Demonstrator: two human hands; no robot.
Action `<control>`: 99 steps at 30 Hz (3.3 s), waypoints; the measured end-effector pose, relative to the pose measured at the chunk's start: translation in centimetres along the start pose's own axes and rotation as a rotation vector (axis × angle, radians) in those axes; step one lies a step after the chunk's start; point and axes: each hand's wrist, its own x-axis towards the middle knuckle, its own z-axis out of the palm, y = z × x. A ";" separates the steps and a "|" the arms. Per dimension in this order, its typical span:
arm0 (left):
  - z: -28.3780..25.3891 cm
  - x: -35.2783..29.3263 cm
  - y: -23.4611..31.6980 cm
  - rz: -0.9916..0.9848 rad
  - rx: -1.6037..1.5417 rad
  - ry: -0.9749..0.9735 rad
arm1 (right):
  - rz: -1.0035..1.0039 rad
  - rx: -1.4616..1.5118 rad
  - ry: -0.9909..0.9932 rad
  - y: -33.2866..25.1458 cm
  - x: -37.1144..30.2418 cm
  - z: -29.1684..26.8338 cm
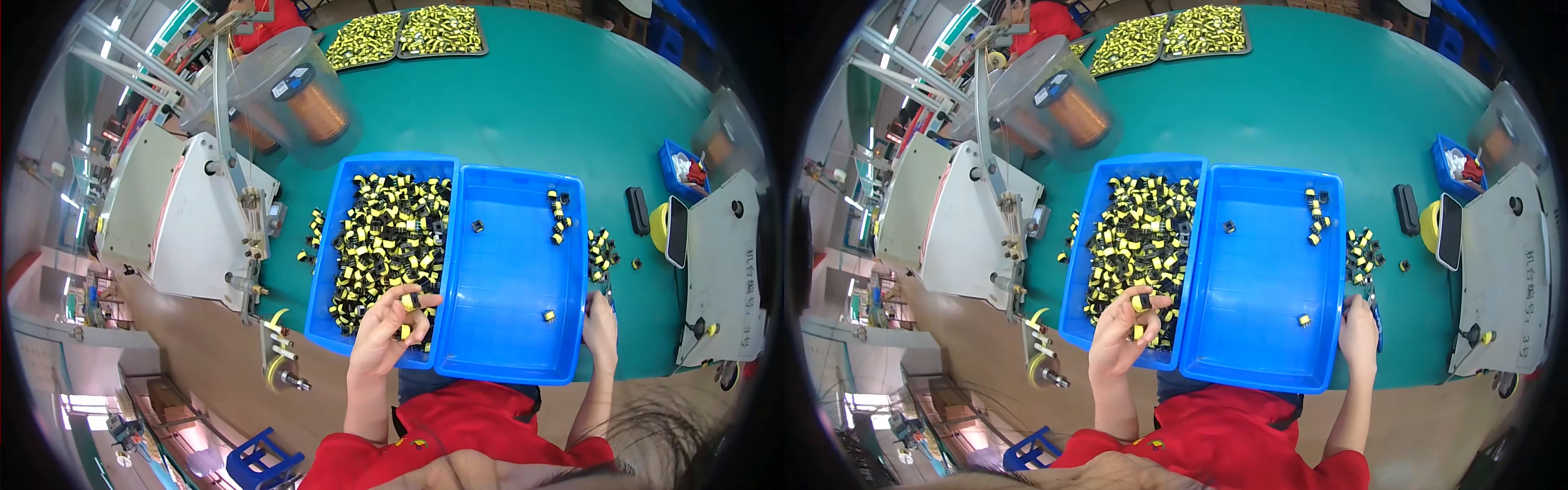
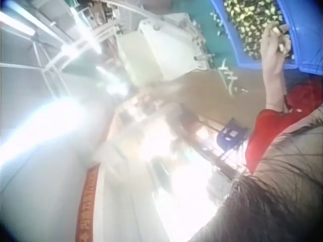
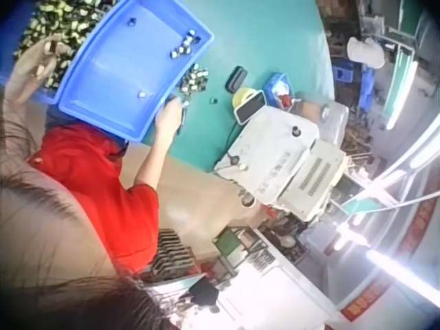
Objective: Assembling small electronic components and placing them into sorting bins on a production floor.
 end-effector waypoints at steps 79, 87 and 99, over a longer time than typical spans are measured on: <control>2.8 1.1 -4.2 0.574 0.839 0.210 | -0.590 0.570 -0.103 -15.2 -4.7 0.4; 3.0 1.2 -4.2 0.539 0.850 0.208 | -0.615 0.516 0.013 -15.1 -4.6 0.3; 2.8 1.5 -3.9 0.216 0.460 0.136 | -0.649 0.477 0.064 -15.0 -4.6 0.4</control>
